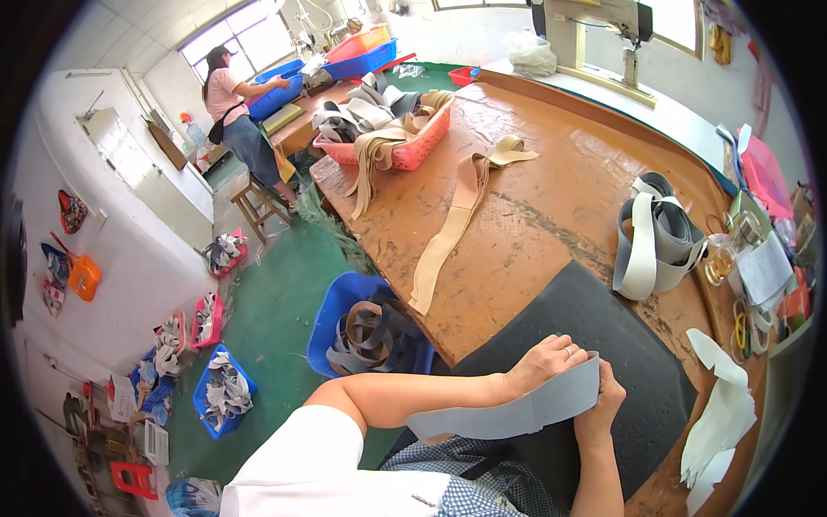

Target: Assembling shoe upper parts by attaching lining materials at a workbench.

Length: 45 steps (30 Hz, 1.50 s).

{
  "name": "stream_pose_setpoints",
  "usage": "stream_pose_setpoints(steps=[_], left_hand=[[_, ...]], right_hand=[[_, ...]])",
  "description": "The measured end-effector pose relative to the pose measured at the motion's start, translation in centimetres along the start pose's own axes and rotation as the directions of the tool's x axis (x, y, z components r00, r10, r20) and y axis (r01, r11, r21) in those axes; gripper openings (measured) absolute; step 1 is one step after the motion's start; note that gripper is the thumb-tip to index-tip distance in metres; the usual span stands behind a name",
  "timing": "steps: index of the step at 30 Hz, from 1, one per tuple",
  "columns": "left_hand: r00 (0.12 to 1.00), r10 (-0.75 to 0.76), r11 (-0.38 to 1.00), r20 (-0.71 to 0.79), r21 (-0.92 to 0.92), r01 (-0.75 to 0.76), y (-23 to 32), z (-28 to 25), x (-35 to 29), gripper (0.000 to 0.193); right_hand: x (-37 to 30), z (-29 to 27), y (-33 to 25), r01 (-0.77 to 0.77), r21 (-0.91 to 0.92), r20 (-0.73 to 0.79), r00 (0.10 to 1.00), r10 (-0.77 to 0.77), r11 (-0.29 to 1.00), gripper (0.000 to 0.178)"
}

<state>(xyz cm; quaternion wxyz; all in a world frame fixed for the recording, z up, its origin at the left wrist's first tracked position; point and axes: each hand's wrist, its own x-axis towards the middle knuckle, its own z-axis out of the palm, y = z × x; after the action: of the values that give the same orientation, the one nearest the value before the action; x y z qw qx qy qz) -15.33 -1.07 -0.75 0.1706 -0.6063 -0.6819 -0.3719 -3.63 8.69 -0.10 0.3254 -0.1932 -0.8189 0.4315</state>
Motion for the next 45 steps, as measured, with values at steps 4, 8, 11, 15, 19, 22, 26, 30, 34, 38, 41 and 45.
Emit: stream_pose_setpoints(steps=[4,8,11,15,19,22,26,30,34,38,41,45], left_hand=[[1.0,0.014,0.999,0.013,0.038,-0.015,-0.3,0.4,-0.4,0.022],[0.995,0.093,0.992,-0.026,0.083,-0.091,-0.8,-0.1,-0.3,0.021],[0.983,0.139,0.983,0.118,0.106,-0.152,-0.7,-0.9,-0.1,0.022],[0.994,0.102,0.992,-0.047,-0.074,-0.106,-0.5,-1.4,0.2,0.017],[0.99,0.136,0.991,-0.03,-0.003,-0.137,-0.3,-2.0,0.3,0.013],[0.991,0.123,0.991,0.044,0.048,-0.125,-0.5,-2.3,0.1,0.014],[0.999,-0.015,1.0,-0.05,-0.006,0.015,-0.4,-1.4,-0.5,0.008],[0.994,-0.08,0.994,-0.07,-0.075,0.075,0.3,-1.2,-0.3,0.012],[0.968,-0.235,0.935,-0.086,-0.292,0.201,0.5,-1.6,0.3,0.014],[0.959,-0.268,0.946,-0.089,-0.213,0.244,0.2,-4.0,1.0,0.016],[0.948,-0.318,0.901,0.003,-0.311,0.303,0.5,-4.5,1.2,0.018],[0.962,-0.272,0.904,0.035,-0.332,0.268,0.7,-4.0,1.6,0.025]], right_hand=[[0.2,0.0,-0.7,0.021,-0.031,0.015,1.0,-0.021,0.999,0.017],[0.4,0.0,-0.5,0.046,-0.071,0.05,0.998,-0.042,0.996,0.016],[0.4,-0.1,-0.8,0.051,-0.068,0.049,0.998,-0.047,0.996,0.017],[0.4,0.1,-1.1,0.044,-0.056,0.027,0.999,-0.043,0.997,0.017],[0.5,0.0,-1.3,0.022,-0.072,0.031,0.999,-0.019,0.997,0.016],[0.6,0.0,-1.6,0.021,-0.088,0.037,0.999,-0.017,0.996,0.015],[0.3,0.1,-1.6,0.061,-0.066,0.038,0.998,-0.059,0.996,0.015],[-0.2,-0.6,-1.4,0.052,-0.094,0.056,0.997,-0.047,0.994,0.016],[-0.3,-0.9,-0.7,0.031,-0.044,0.009,0.999,-0.031,0.999,0.022],[0.7,-0.5,-1.2,-0.01,0.061,0.074,0.997,0.005,0.998,0.027],[0.4,-0.5,-1.1,0.008,0.116,0.034,0.999,-0.012,0.993,0.016],[0.4,-0.8,-0.2,-0.006,0.24,0.027,1.0,-0.001,0.971,0.012]])
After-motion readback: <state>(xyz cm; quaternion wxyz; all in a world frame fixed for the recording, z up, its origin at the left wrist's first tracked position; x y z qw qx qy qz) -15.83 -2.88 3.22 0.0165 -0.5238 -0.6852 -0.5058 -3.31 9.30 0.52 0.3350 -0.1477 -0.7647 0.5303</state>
